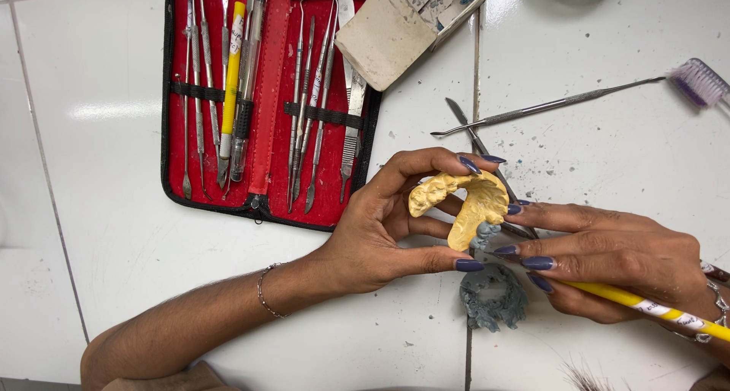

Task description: The person holds a yellow stone dental model with a blue-gray partial denture framework and uses hand tools to trim and shape the framework material. They switch between a probe-like tool, a yellow-handled tool, and a brush, brushing debris off the denture and working over its surfaces at the bench.

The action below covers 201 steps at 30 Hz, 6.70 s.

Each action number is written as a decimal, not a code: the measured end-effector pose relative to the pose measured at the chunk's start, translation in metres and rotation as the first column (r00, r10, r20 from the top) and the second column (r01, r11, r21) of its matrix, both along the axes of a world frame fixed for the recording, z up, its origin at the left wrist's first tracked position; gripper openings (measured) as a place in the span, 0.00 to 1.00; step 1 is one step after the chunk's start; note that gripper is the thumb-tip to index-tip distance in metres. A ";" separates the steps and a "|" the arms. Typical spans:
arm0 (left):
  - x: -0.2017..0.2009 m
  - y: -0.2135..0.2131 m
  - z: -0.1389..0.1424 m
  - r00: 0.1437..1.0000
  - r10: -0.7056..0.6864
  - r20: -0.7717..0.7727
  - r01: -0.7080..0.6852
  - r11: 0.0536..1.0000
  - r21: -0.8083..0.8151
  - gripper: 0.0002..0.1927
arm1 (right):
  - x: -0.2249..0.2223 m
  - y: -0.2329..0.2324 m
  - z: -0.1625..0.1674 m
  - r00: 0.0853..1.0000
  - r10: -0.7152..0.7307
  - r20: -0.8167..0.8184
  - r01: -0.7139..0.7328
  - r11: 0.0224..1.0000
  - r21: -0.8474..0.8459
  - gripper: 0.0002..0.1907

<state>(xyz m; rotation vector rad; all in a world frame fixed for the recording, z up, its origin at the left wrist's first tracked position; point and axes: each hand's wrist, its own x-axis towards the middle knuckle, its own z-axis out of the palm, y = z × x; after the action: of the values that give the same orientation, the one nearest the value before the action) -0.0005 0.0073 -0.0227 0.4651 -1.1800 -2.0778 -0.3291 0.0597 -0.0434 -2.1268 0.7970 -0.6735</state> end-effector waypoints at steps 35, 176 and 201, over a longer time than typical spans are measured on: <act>0.001 0.001 -0.004 1.000 -0.010 0.027 0.011 1.000 -0.026 0.35 | 0.011 -0.009 0.019 0.997 -0.036 0.073 0.032 0.997 0.066 0.16; -0.012 0.016 0.006 0.909 0.197 0.367 0.025 0.854 -0.520 0.29 | 0.041 0.014 0.025 0.958 -0.261 0.118 0.250 0.963 0.100 0.26; -0.011 0.003 0.012 0.990 -0.058 0.126 0.061 0.998 -0.026 0.36 | 0.041 0.006 0.021 0.835 -0.421 0.354 0.367 0.906 0.212 0.17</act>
<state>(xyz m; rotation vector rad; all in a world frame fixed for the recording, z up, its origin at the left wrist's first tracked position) -0.0117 0.0108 -0.0110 0.5591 -1.3098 -2.1045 -0.2884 0.0659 -0.0223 -1.6319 1.0296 -1.1867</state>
